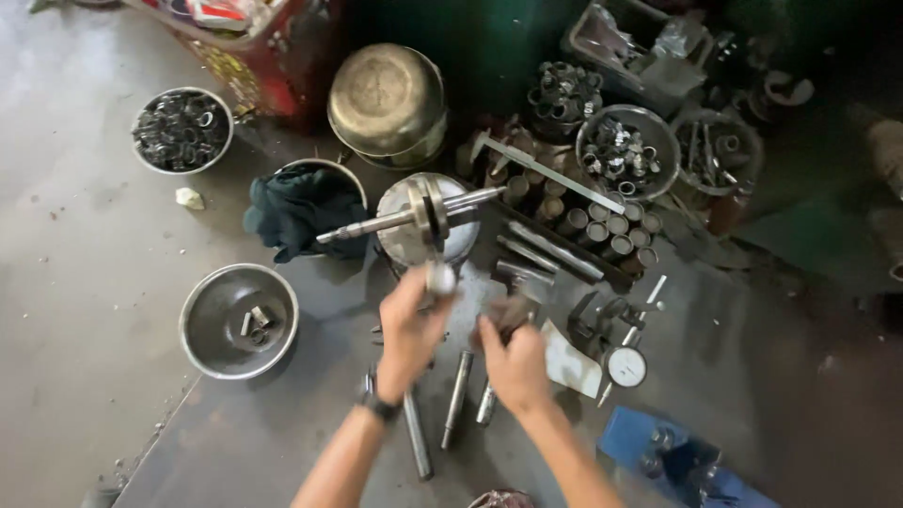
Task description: The person assembles a mechanical shaft with multiple circular components, using a dial indicator to measure alignment. They repeatedly rotate the shaft, adjust the components, and use a hammer to tap parts into place.
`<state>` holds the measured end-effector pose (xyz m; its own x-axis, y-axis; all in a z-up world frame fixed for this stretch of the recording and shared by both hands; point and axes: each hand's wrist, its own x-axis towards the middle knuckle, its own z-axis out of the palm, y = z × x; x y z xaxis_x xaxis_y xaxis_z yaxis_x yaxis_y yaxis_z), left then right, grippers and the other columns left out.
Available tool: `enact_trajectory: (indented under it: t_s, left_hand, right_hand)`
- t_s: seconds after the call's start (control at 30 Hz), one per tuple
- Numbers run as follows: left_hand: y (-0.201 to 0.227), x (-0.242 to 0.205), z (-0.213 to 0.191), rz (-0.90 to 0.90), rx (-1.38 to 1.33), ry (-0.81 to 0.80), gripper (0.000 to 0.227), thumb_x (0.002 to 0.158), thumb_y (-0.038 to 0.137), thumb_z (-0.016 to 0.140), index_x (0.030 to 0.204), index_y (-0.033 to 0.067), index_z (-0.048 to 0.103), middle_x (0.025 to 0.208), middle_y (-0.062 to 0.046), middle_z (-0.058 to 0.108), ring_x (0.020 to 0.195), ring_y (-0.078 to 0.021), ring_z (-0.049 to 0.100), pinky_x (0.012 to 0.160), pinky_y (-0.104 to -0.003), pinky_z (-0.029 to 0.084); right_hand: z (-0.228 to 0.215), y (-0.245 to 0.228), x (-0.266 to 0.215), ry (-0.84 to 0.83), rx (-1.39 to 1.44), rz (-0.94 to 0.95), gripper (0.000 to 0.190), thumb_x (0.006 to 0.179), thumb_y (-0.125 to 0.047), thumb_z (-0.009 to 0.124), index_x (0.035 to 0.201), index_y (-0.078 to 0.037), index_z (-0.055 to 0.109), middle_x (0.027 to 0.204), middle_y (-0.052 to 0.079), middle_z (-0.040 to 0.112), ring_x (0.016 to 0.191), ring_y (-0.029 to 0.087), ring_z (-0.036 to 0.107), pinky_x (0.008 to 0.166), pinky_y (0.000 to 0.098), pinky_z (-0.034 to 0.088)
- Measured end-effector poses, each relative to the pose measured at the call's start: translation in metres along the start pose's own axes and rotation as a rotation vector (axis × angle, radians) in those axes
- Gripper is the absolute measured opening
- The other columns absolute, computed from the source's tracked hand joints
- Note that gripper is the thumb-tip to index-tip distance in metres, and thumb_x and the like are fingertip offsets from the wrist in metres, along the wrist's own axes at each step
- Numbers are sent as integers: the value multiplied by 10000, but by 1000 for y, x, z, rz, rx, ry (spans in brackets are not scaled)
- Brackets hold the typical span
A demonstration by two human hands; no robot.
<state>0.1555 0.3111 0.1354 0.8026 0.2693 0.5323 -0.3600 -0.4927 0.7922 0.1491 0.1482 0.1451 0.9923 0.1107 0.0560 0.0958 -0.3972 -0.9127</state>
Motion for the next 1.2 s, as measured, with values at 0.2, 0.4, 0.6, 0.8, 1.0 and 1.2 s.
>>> enact_trajectory:
  t_s: [0.2,0.4,0.6,0.8,1.0,1.2]
  left_hand:
    - [-55,-158,25,-369,252,-304,312,770,105,812,1039,34,671,940,-190,651,871,-417,629,754,-477,516]
    - [-32,-74,-1,-466,45,-41,318,892,101,648,1196,6,642,1091,-163,664,978,-313,646,855,-412,536]
    - [-62,20,-14,-823,-868,310,302,1008,247,584,1226,47,646,1184,-59,695,1046,-174,663,908,-338,534]
    - [-149,15,-32,-794,-990,209,266,1150,289,599,1220,33,626,1158,-88,657,1017,-190,618,915,-327,517]
    - [47,24,-17,-667,-767,103,326,1147,256,520,1329,-3,599,1239,-96,655,1100,-169,631,1021,-309,499]
    - [157,-49,52,-612,-786,-6,231,1097,160,494,1176,-17,620,1145,-126,670,1026,-192,654,942,-349,555]
  right_hand:
    - [43,125,-26,-183,-594,323,339,992,-336,597,990,-9,691,821,251,728,816,433,715,744,518,553]
    - [6,25,46,-163,-572,100,273,973,-294,602,974,-39,698,859,211,736,819,418,718,743,511,560]
    - [14,1,164,75,-670,-608,373,864,-108,600,1230,-41,631,1372,167,599,1251,388,535,959,497,475]
    - [22,30,168,-78,-822,-556,307,817,-79,622,1123,-48,629,1102,121,647,1119,334,583,922,490,468]
    - [-124,-27,79,-164,-580,-661,272,802,-125,746,1007,-36,591,929,115,647,924,326,654,754,464,515]
    - [-321,-79,-54,-267,-453,-489,299,799,-142,776,1029,-25,624,873,108,602,816,322,637,681,454,500]
